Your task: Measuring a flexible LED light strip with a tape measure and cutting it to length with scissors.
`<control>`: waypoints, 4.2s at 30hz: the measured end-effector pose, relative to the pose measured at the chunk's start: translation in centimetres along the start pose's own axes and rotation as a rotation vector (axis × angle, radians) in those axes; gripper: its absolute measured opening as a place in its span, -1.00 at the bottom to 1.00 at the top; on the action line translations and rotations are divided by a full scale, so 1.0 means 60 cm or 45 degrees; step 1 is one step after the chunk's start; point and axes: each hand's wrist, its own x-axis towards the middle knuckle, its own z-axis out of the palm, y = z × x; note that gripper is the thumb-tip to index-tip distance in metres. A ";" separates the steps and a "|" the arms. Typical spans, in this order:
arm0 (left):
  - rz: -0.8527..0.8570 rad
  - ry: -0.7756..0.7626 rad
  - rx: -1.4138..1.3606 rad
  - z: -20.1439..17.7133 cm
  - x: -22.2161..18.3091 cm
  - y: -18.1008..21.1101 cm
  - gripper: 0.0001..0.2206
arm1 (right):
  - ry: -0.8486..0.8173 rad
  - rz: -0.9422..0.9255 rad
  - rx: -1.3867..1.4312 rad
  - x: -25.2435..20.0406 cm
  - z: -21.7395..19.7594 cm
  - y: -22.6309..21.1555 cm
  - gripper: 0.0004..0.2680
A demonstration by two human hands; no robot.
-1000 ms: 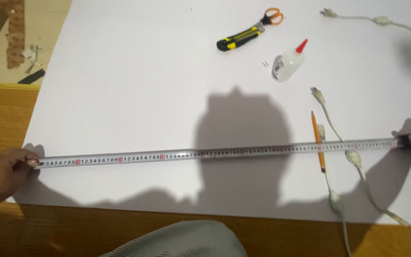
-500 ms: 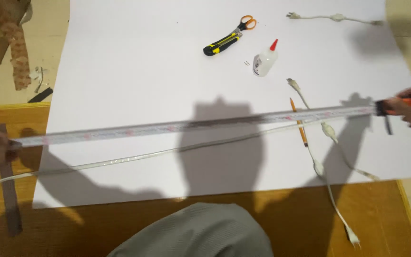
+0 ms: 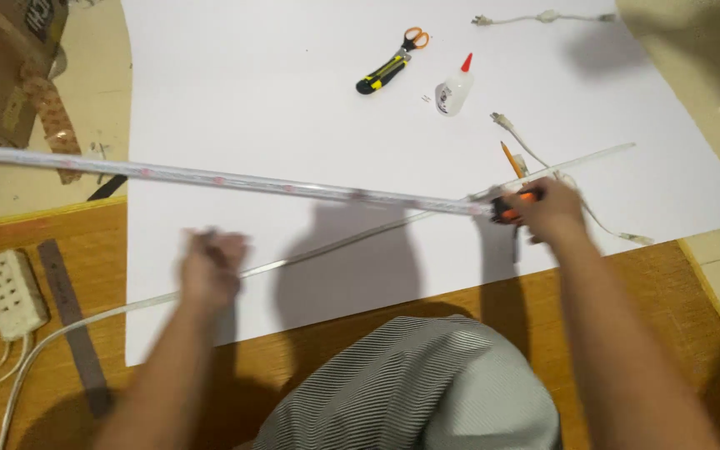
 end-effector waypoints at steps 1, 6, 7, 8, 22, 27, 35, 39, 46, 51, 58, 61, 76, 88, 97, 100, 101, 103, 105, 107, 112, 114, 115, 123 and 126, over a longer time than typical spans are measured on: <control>0.003 -0.006 -0.004 0.019 -0.022 -0.018 -0.85 | 0.006 -0.004 0.001 -0.020 0.019 -0.023 -0.73; -0.474 -0.501 -0.212 0.093 -0.132 -0.087 -0.89 | -0.090 0.064 0.060 -0.118 0.115 -0.114 -0.69; -0.473 -0.509 -0.219 0.102 -0.111 -0.130 -0.89 | -0.083 0.058 0.057 -0.146 0.115 -0.147 -0.69; -0.427 -0.599 -0.176 0.098 -0.092 -0.172 -0.74 | -0.124 0.096 -0.006 -0.184 0.123 -0.177 -0.69; -0.099 -0.337 0.271 0.086 -0.209 -0.138 -0.74 | -0.509 -0.035 -0.441 -0.351 0.152 -0.288 -0.54; -0.184 -0.281 0.273 0.076 -0.169 -0.186 -0.72 | -0.681 -0.165 -0.737 -0.316 0.170 -0.263 -0.58; -0.336 -0.272 0.030 0.110 -0.219 -0.130 -0.80 | -0.936 -0.101 -0.391 -0.269 0.169 -0.234 -0.56; -0.323 -0.268 -0.023 0.118 -0.232 -0.123 -0.70 | -1.009 -0.019 -0.248 -0.260 0.159 -0.236 -0.55; -0.174 -0.315 0.168 0.096 -0.216 -0.135 -0.54 | -1.146 0.140 0.033 -0.271 0.184 -0.209 -0.50; -0.185 -0.349 0.137 0.084 -0.209 -0.141 -0.46 | -1.101 0.066 -0.051 -0.277 0.170 -0.219 -0.54; -0.024 -0.203 -0.263 0.028 -0.053 -0.093 -0.65 | -1.018 0.012 -0.133 -0.241 0.137 -0.198 -0.65; 0.228 -0.185 -0.360 0.007 -0.045 -0.040 -0.70 | -0.981 -0.064 -0.251 -0.217 0.123 -0.184 -0.60; 0.494 -0.155 0.080 0.041 -0.100 0.027 -0.73 | -0.939 0.101 -0.139 -0.217 0.151 -0.162 -0.61; 0.656 -0.018 0.140 0.024 -0.106 0.052 -0.76 | -1.132 0.110 -0.165 -0.279 0.162 -0.210 -0.60; 0.650 -0.022 0.139 0.028 -0.111 0.053 -0.75 | -1.184 -0.086 -0.367 -0.244 0.208 -0.157 -0.68; 0.683 -0.027 0.157 0.028 -0.113 0.066 -0.76 | -1.092 -0.118 -0.349 -0.246 0.216 -0.150 -0.72; 0.704 -0.049 0.137 0.027 -0.113 0.070 -0.75 | -1.077 -0.181 -0.320 -0.248 0.213 -0.153 -0.72; 0.726 -0.072 0.117 0.024 -0.108 0.079 -0.75 | -1.060 -0.244 -0.287 -0.241 0.219 -0.149 -0.72; 0.759 -0.099 0.064 0.021 -0.100 0.083 -0.75 | -0.984 -0.231 -0.237 -0.223 0.230 -0.135 -0.60; 0.730 -0.105 0.037 0.015 -0.087 0.074 -0.75 | -0.991 -0.132 -0.091 -0.232 0.209 -0.147 -0.63; 0.549 -0.131 -0.127 0.034 -0.090 0.020 -0.71 | -0.926 -0.078 0.069 -0.205 0.186 -0.154 -0.64; 0.463 -0.141 -0.183 0.055 -0.098 -0.024 -0.75 | -0.805 -0.136 0.029 -0.213 0.166 -0.179 -0.65; 0.467 -0.138 -0.187 0.068 -0.112 -0.042 -0.75 | -0.807 -0.142 0.027 -0.215 0.166 -0.185 -0.65; 0.111 -0.227 0.284 0.119 -0.191 -0.157 -0.80 | -0.956 -0.015 -0.154 -0.284 0.169 -0.255 -0.63; 0.055 -0.295 0.339 0.113 -0.199 -0.151 -0.77 | -0.983 0.072 -0.144 -0.281 0.177 -0.243 -0.52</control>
